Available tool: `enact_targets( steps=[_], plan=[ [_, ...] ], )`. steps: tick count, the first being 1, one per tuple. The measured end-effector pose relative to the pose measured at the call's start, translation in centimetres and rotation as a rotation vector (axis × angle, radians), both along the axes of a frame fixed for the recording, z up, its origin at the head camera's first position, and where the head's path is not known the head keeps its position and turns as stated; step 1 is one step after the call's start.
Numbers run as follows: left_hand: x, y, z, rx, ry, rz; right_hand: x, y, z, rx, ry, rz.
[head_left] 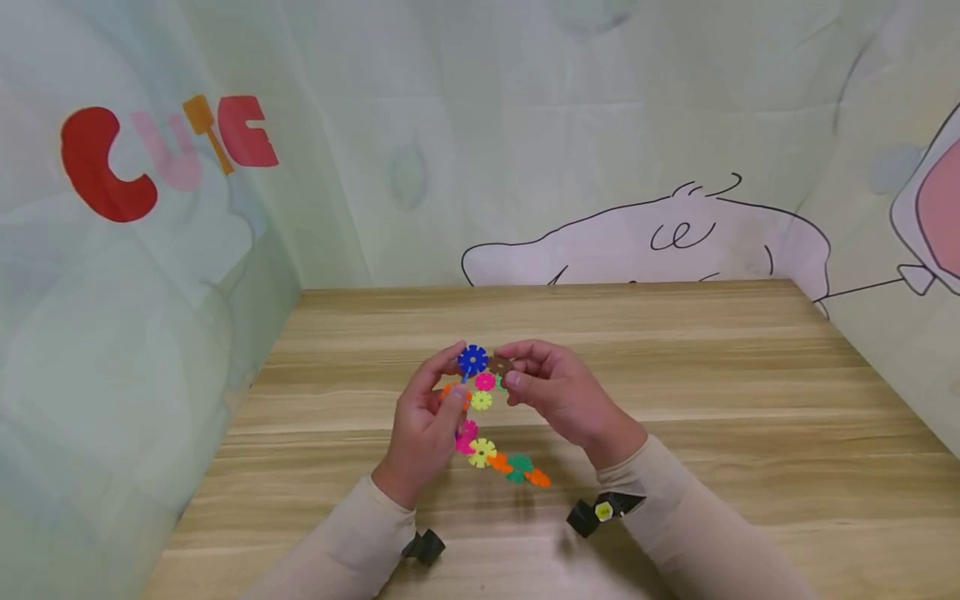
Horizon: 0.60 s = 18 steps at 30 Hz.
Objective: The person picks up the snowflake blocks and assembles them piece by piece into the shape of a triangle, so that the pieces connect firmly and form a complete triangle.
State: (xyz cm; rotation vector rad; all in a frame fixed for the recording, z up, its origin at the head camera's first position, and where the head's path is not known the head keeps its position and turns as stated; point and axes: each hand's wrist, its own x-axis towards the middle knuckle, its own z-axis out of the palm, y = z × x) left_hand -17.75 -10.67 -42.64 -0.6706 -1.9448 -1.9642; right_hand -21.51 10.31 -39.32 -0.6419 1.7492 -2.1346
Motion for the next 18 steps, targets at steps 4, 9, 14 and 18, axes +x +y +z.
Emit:
enact_targets(
  steps=[4,9,14,18],
  plan=[
    [-0.09,0.03,-0.06,0.017,0.049,-0.016,0.05,-0.05,-0.1,-0.005,0.015,0.024],
    [-0.19,0.04,-0.06,0.015,0.08,-0.04,0.11,0.13,-0.2,-0.018,0.028,0.076],
    [-0.13,-0.1,-0.19,-0.008,0.096,-0.054,0.26,0.1,-0.21,-0.012,0.05,0.071],
    [-0.11,-0.12,-0.33,0.001,0.119,-0.073,0.42,-0.05,-0.11,0.007,0.08,0.062]
  ],
)
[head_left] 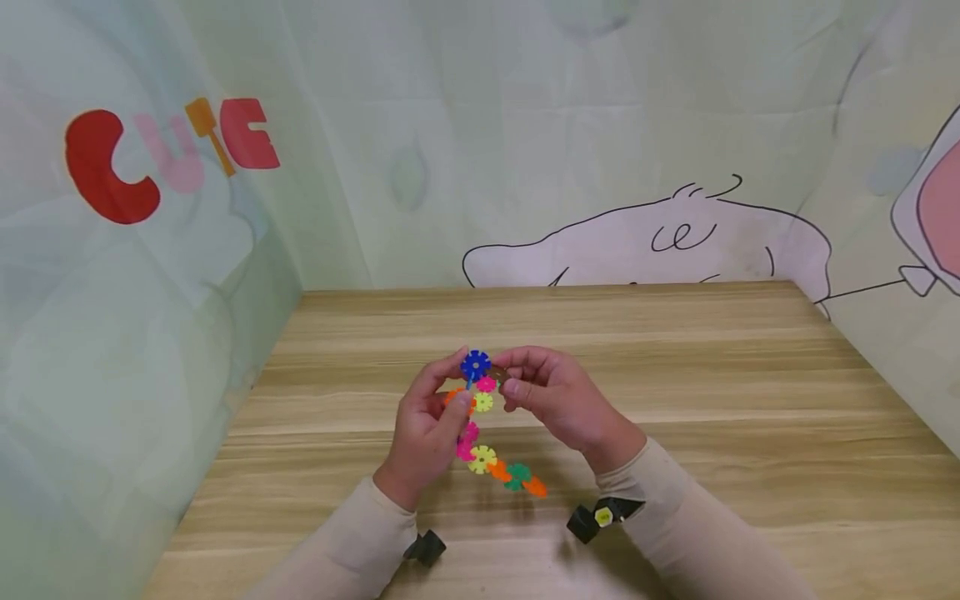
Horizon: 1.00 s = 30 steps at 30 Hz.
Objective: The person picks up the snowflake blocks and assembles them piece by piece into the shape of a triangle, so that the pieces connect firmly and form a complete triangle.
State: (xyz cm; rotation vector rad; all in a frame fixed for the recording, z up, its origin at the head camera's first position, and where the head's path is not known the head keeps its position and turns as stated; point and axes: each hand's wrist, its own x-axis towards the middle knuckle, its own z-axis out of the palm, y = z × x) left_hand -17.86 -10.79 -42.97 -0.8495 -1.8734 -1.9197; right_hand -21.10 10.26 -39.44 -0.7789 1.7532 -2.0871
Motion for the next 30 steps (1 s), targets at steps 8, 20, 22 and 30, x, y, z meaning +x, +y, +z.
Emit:
enact_targets(
  steps=[8,20,22,30],
  plan=[
    [0.0,0.0,0.0,-0.015,0.012,0.016,-0.1,0.1,0.0,0.024,0.043,0.014],
    [0.2,0.0,0.3,0.028,-0.058,0.099,-2.3,-0.2,-3.8,0.318,-0.182,0.178],
    [0.2,0.0,0.3,0.032,-0.065,0.096,-2.3,-0.6,-4.4,0.381,-0.211,0.229],
    [0.1,-0.1,0.3,0.027,-0.073,0.089,-1.9,-0.8,-4.7,0.561,-0.201,0.223]
  ],
)
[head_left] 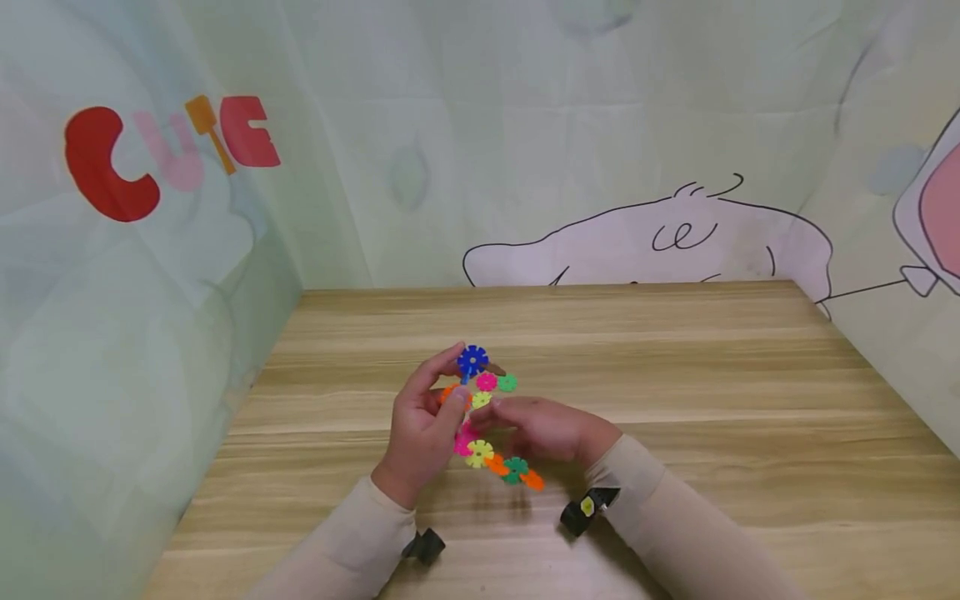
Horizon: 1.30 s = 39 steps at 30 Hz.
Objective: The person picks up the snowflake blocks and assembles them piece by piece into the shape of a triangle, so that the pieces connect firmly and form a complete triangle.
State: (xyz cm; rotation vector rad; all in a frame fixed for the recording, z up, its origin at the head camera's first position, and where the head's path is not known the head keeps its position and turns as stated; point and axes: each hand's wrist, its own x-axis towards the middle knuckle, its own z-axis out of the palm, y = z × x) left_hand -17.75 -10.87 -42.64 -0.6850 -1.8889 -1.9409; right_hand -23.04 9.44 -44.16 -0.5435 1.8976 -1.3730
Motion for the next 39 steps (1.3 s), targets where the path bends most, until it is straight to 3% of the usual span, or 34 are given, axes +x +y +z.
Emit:
enact_targets(
  steps=[7,12,20,25,33,39],
  plan=[
    [0.1,0.2,0.1,-0.009,-0.021,0.041,-0.4,1.4,1.3,0.191,0.156,-0.143],
    [0.0,0.2,-0.1,0.009,-0.013,0.046,-0.9,2.0,1.7,0.282,0.285,-0.189],
    [-0.1,0.1,-0.1,0.021,-0.012,0.034,-0.9,1.8,0.9,0.477,0.516,-0.095],
    [-0.1,0.2,-0.1,0.033,-0.016,0.05,-0.7,2.0,0.7,0.529,0.626,-0.054],
    [-0.1,0.2,-0.1,0.058,-0.019,0.084,-0.8,2.1,0.8,0.553,0.588,-0.083],
    [-0.1,0.2,-0.1,0.049,-0.032,0.105,-0.9,2.3,0.6,0.475,0.563,-0.082]
  ],
)
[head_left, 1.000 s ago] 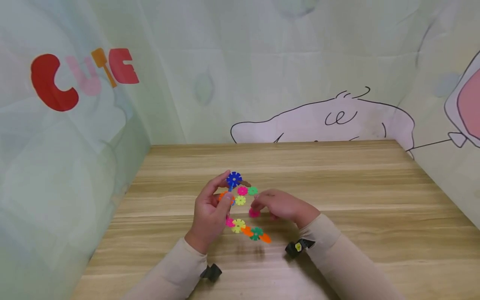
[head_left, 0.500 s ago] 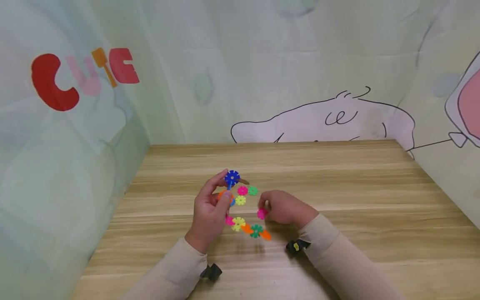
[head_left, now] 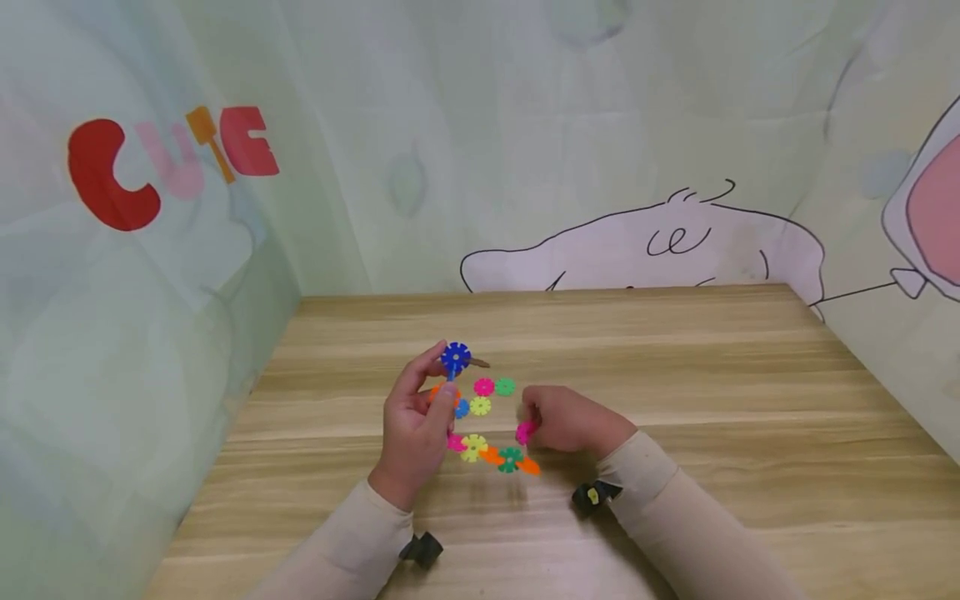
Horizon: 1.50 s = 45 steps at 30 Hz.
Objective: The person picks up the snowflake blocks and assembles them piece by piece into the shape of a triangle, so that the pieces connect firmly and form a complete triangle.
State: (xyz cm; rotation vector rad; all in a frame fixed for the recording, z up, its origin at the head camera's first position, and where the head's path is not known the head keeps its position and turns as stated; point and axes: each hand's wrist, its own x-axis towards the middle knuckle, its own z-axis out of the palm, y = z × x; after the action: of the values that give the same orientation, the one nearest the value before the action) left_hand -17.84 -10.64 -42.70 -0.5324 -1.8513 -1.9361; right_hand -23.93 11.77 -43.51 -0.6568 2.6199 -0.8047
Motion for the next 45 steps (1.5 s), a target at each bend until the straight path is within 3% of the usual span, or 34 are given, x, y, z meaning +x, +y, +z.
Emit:
enact_targets(
  steps=[4,11,14,24,35,45],
  plan=[
    [0.1,-0.1,-0.1,-0.003,-0.006,0.009,-0.1,0.0,0.3,-0.192,-0.033,-0.022],
    [0.1,-0.1,-0.1,0.007,0.001,-0.001,0.7,-0.4,2.1,-0.71,-0.001,-0.044],
    [0.0,-0.1,0.0,0.019,0.008,-0.011,1.3,-0.6,2.8,-0.827,0.009,-0.041],
    [0.0,0.1,0.0,0.018,0.049,-0.048,2.1,-0.9,3.5,-0.93,0.043,-0.009],
    [0.0,-0.1,-0.4,0.023,0.086,-0.1,2.8,-1.3,3.5,-0.961,0.114,-0.002],
    [-0.1,-0.2,-0.5,0.007,0.167,-0.122,3.2,-1.5,3.6,-0.981,0.181,-0.01]
  ],
)
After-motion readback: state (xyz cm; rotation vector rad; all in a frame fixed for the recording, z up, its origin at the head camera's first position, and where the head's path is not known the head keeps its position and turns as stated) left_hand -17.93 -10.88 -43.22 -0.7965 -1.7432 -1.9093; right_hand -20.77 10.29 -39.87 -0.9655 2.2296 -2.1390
